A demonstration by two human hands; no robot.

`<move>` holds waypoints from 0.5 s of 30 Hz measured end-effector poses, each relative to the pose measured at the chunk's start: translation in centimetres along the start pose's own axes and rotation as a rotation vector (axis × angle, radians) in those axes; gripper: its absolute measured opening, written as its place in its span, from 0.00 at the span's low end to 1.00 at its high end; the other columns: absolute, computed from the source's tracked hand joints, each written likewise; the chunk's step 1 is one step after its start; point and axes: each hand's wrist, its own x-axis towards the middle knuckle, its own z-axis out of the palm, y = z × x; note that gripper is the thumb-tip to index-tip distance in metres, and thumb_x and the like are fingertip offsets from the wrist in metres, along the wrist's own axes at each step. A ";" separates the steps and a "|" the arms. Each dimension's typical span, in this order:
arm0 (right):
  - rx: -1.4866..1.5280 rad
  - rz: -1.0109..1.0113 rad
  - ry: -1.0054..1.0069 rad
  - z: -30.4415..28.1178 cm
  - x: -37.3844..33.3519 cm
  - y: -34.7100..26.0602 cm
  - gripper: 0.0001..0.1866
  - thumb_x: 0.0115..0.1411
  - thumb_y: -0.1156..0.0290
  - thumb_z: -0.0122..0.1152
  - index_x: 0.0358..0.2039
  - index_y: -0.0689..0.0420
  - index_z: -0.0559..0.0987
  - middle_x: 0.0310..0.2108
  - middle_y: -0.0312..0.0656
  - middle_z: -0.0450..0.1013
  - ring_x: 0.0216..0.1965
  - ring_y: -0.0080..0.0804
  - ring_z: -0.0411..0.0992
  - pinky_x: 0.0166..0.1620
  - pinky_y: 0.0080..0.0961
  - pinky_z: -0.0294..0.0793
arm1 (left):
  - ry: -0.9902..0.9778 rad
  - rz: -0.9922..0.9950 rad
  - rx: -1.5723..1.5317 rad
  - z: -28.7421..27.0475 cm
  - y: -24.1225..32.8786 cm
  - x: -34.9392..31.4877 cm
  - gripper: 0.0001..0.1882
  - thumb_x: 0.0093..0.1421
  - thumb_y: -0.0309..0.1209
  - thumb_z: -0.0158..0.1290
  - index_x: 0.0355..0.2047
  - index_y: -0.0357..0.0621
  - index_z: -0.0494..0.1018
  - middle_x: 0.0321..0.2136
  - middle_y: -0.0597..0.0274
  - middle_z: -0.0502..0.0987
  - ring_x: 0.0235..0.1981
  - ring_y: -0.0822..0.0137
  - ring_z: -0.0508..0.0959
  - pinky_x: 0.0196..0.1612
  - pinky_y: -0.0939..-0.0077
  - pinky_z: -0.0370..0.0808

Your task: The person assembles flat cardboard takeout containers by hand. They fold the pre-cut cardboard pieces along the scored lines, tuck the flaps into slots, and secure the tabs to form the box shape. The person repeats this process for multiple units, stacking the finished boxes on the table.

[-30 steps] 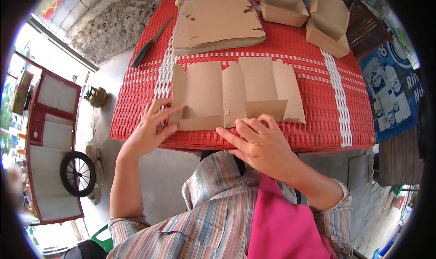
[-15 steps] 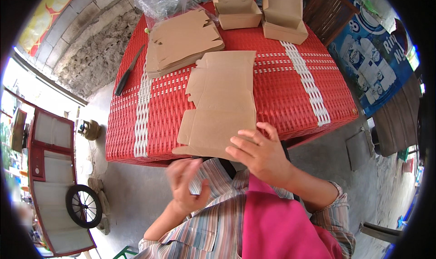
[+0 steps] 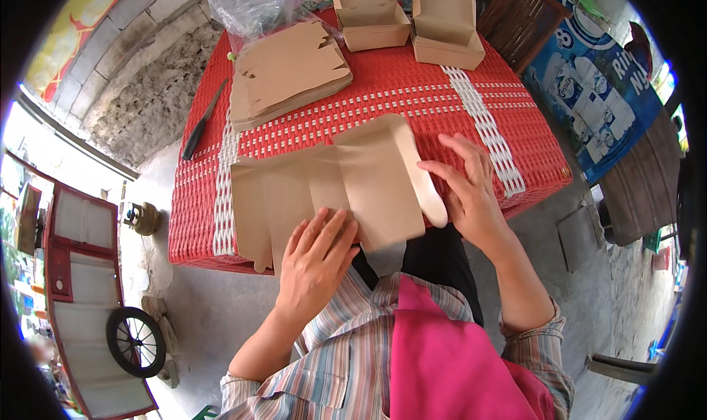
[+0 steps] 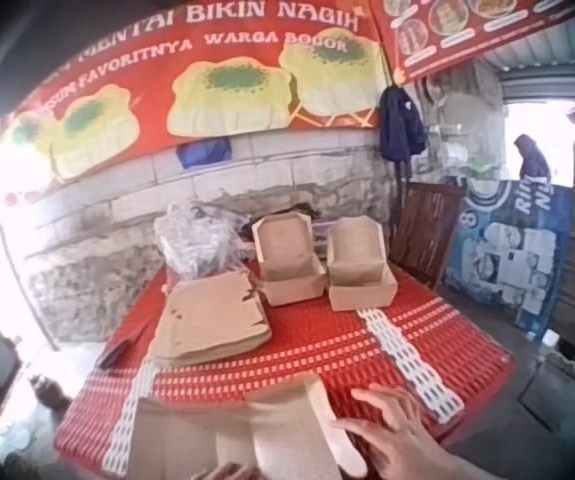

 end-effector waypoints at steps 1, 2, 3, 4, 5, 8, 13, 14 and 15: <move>0.044 -0.018 -0.029 -0.4 0.0 -0.2 0.29 0.50 0.86 0.55 0.52 0.45 0.78 0.60 0.41 0.63 0.63 0.45 0.60 0.65 0.45 0.55 | 0.008 -0.039 -0.009 0.1 0.1 0.7 0.23 0.57 0.36 0.61 0.52 0.44 0.75 0.57 0.58 0.73 0.60 0.53 0.70 0.61 0.55 0.65; 0.032 -0.054 -0.084 -0.9 -0.2 -0.5 0.29 0.50 0.86 0.54 0.53 0.49 0.77 0.59 0.38 0.65 0.62 0.40 0.62 0.65 0.44 0.55 | 0.013 -0.073 -0.018 0.2 0.2 1.4 0.23 0.57 0.35 0.61 0.52 0.43 0.76 0.56 0.57 0.73 0.60 0.53 0.71 0.61 0.55 0.65; 0.037 -0.070 -0.147 -1.1 -0.6 -0.6 0.29 0.50 0.86 0.55 0.53 0.49 0.77 0.59 0.37 0.66 0.62 0.38 0.62 0.64 0.44 0.55 | 0.020 -0.107 -0.028 0.3 0.3 1.9 0.23 0.56 0.34 0.62 0.52 0.42 0.76 0.56 0.56 0.74 0.59 0.52 0.71 0.61 0.55 0.65; 0.042 -0.087 -0.211 -1.2 -0.9 -0.6 0.28 0.50 0.85 0.55 0.53 0.49 0.77 0.58 0.36 0.66 0.62 0.36 0.63 0.64 0.44 0.56 | 0.000 -0.114 -0.044 0.2 0.2 2.1 0.24 0.56 0.33 0.62 0.52 0.41 0.75 0.56 0.56 0.74 0.60 0.52 0.70 0.61 0.56 0.65; 0.047 -0.097 -0.276 -1.4 -1.3 -0.5 0.28 0.51 0.85 0.55 0.53 0.49 0.77 0.58 0.34 0.67 0.61 0.34 0.63 0.64 0.44 0.56 | -0.001 -0.102 -0.042 0.2 0.0 2.1 0.24 0.55 0.33 0.62 0.52 0.41 0.75 0.56 0.56 0.74 0.60 0.52 0.70 0.61 0.56 0.65; 0.051 -0.132 -0.227 -1.5 -1.8 0.1 0.27 0.51 0.83 0.58 0.53 0.50 0.76 0.55 0.33 0.69 0.59 0.33 0.66 0.63 0.43 0.58 | -0.012 -0.071 -0.036 0.2 -0.4 2.1 0.23 0.55 0.29 0.62 0.52 0.40 0.75 0.55 0.55 0.74 0.60 0.52 0.70 0.61 0.57 0.66; 0.252 -0.188 -0.242 -1.8 -1.3 0.2 0.25 0.50 0.82 0.61 0.51 0.55 0.77 0.53 0.40 0.71 0.52 0.37 0.71 0.55 0.36 0.70 | -0.091 -0.052 -0.123 -1.7 -0.9 2.7 0.21 0.53 0.24 0.60 0.49 0.39 0.76 0.54 0.54 0.75 0.59 0.50 0.71 0.60 0.57 0.67; 0.270 -0.216 -0.194 -1.1 -1.2 -0.1 0.21 0.50 0.80 0.63 0.47 0.57 0.78 0.48 0.39 0.73 0.50 0.35 0.71 0.54 0.37 0.71 | -0.098 -0.068 -0.112 -2.1 -0.4 2.9 0.20 0.52 0.24 0.61 0.48 0.39 0.76 0.53 0.54 0.75 0.58 0.50 0.72 0.60 0.57 0.67; 0.265 -0.221 -0.175 -0.6 -1.5 0.0 0.20 0.50 0.79 0.63 0.46 0.57 0.79 0.47 0.38 0.73 0.49 0.35 0.72 0.54 0.36 0.71 | -0.105 -0.083 -0.101 -2.2 -0.1 3.1 0.20 0.52 0.24 0.61 0.47 0.38 0.77 0.52 0.54 0.76 0.57 0.50 0.72 0.60 0.57 0.67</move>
